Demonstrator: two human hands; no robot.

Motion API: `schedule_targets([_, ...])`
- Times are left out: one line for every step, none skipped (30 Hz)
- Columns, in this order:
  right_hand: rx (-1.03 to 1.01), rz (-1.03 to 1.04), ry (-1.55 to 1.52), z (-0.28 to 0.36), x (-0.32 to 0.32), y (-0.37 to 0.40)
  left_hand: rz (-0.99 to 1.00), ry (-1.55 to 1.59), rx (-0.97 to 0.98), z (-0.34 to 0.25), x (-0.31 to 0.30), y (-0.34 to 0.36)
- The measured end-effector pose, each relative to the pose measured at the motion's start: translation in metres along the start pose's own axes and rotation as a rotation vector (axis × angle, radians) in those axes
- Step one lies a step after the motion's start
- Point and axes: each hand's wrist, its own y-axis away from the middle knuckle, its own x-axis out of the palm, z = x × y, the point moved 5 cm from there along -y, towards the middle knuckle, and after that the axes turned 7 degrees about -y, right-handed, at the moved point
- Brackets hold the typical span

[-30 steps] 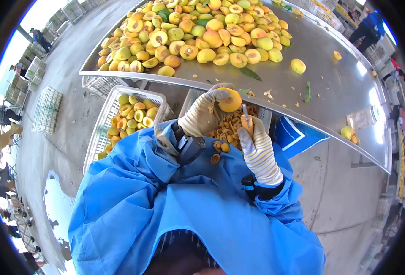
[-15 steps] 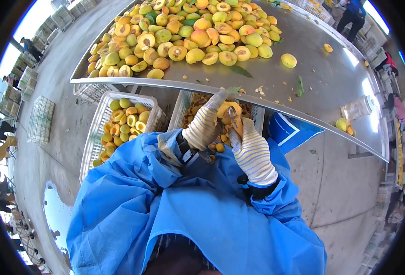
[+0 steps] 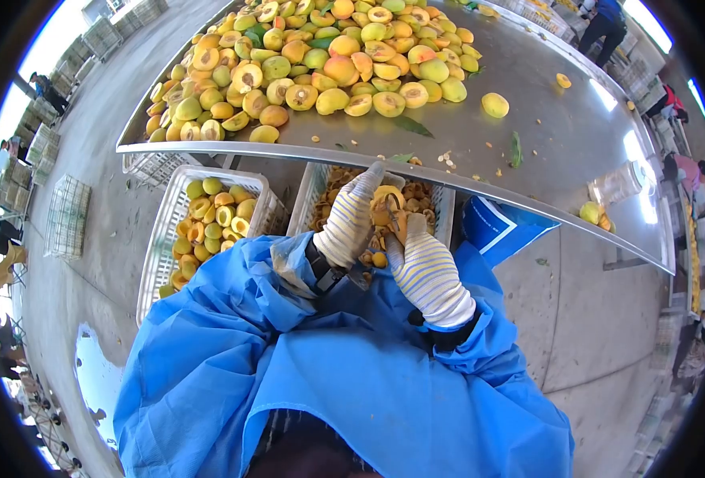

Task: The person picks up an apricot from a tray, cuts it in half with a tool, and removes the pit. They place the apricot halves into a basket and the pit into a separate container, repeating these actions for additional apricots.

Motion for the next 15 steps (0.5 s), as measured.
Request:
schedule_targets([0.033, 0.018, -0.026, -0.001, 0.002, 0.000, 0.001, -0.017, 0.039, 0.003, -0.002, -0.001])
schedule_targets([0.017, 0.017, 0.015, -0.001, 0.001, -0.001, 0.005, -0.034, 0.080, 0.005, -0.004, -0.003])
schedule_targets([0.000, 0.014, 0.058, -0.001, 0.000, -0.003, -0.004, 0.011, 0.048, 0.006, -0.001, -0.002])
schedule_targets([-0.019, 0.008, 0.101, -0.002, -0.002, -0.004, -0.010, 0.055, 0.018, 0.004, 0.001, -0.001])
schedule_targets([-0.023, 0.012, 0.099, -0.006, -0.003, -0.006, -0.014, 0.094, -0.010, 0.001, 0.004, -0.001])
schedule_targets([-0.053, -0.037, 0.056, -0.006, -0.007, -0.006, 0.000, 0.110, -0.037, -0.003, 0.007, 0.000])
schedule_targets([-0.086, -0.078, 0.013, -0.006, -0.009, -0.005, 0.008, 0.130, -0.061, -0.008, 0.010, 0.002])
schedule_targets([-0.125, -0.116, -0.031, -0.005, -0.010, -0.005, 0.013, 0.151, -0.081, -0.011, 0.011, 0.004])
schedule_targets([-0.121, -0.143, -0.059, -0.005, -0.009, -0.005, -0.012, 0.185, -0.098, -0.007, 0.008, 0.003])
schedule_targets([-0.103, -0.131, -0.061, -0.004, -0.009, -0.005, -0.016, 0.188, -0.095, -0.006, 0.007, 0.002])
schedule_targets([-0.081, -0.119, -0.063, -0.002, -0.011, -0.005, -0.018, 0.192, -0.096, -0.004, 0.007, 0.002])
schedule_targets([-0.055, -0.107, -0.063, -0.001, -0.012, -0.005, -0.020, 0.197, -0.102, -0.004, 0.009, 0.003])
schedule_targets([-0.050, -0.107, -0.047, 0.000, -0.013, -0.005, -0.022, 0.171, -0.081, -0.007, 0.012, 0.007])
schedule_targets([-0.047, -0.107, -0.031, 0.001, -0.013, -0.005, -0.016, 0.174, -0.071, -0.006, 0.013, 0.007])
schedule_targets([-0.046, -0.107, -0.016, 0.002, -0.013, -0.005, -0.011, 0.177, -0.060, -0.006, 0.013, 0.007])
